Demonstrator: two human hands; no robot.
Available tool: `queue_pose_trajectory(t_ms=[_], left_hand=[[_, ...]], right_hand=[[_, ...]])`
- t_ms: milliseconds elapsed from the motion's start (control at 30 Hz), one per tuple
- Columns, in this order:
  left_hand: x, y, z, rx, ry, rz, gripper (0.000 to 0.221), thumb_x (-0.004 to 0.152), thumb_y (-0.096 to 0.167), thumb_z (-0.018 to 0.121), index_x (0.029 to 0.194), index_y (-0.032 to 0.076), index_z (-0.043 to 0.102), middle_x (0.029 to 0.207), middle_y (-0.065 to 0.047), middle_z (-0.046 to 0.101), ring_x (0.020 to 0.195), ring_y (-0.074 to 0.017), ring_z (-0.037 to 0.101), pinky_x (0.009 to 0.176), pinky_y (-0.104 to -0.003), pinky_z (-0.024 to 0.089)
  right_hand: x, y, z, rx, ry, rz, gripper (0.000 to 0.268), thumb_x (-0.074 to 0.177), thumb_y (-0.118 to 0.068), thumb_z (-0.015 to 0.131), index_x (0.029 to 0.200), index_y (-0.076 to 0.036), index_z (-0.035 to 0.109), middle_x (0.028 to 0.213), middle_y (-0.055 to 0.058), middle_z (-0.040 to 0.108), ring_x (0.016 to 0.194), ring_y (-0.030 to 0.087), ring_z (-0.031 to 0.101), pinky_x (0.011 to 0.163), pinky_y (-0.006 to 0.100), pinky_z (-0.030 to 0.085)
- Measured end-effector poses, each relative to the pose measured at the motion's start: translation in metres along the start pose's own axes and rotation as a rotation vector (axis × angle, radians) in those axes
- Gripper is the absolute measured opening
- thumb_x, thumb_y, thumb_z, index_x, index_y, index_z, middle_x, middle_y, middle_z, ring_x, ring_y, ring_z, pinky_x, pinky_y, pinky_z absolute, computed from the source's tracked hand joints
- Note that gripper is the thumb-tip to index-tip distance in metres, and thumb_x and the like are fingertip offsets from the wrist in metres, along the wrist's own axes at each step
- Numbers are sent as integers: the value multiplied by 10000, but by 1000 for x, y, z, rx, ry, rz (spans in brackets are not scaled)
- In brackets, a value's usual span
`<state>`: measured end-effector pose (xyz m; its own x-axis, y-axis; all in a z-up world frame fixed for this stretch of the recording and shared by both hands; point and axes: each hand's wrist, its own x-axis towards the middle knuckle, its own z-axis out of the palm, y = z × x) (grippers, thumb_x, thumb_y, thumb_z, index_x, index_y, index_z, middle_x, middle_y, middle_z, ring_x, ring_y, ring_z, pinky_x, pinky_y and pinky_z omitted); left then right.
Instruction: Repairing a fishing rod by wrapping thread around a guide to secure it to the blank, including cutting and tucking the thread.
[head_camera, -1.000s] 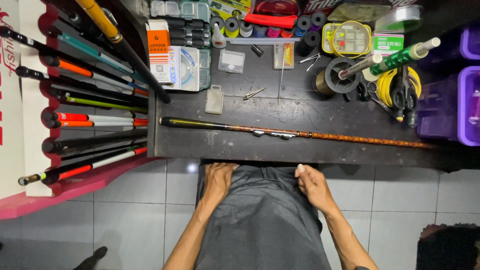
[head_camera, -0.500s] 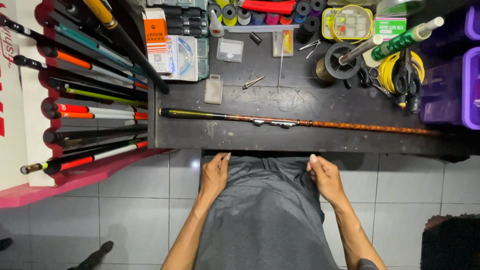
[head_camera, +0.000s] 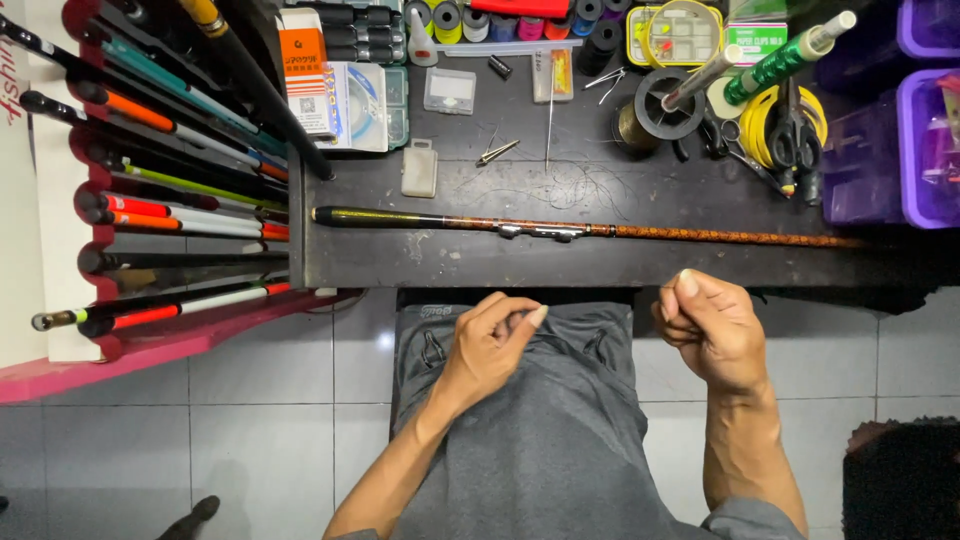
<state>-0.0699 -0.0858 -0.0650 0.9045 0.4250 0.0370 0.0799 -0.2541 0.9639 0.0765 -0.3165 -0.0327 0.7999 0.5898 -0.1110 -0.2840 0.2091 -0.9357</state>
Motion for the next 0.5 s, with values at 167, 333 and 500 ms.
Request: queue_pose_trajectory(t_ms=[167,333,500], left_hand=[[9,54,23,-642,-253,-235,336,1048,341,619,1108,51,778,865,-122,714,688,-123,614,617,-286,568],[37,60,24,-946,-169,-379,356,1064,299,601,1155,-11,750,1017,-152,779,933,-162,738,825,-256,595],[60,48,-10,-1056,-124,-355,302,1077,268,584,1062,9,740,816,-134,762,831,-186,771,840,-290,603]], right_hand=[[-3,-21,51,-503,-22,-104,411,1071,-194,511,754,-2,689,469,-8,364,481,72,291,436,215,309],[-8,-24,82,-644,-97,-170,349,1028,-186,575,732,-83,729,490,42,474,499,114,394,487,269,430],[-14,-2,76,-693,-118,-142,349,1044,-195,557,744,-100,708,529,73,514,535,126,483,534,314,493]])
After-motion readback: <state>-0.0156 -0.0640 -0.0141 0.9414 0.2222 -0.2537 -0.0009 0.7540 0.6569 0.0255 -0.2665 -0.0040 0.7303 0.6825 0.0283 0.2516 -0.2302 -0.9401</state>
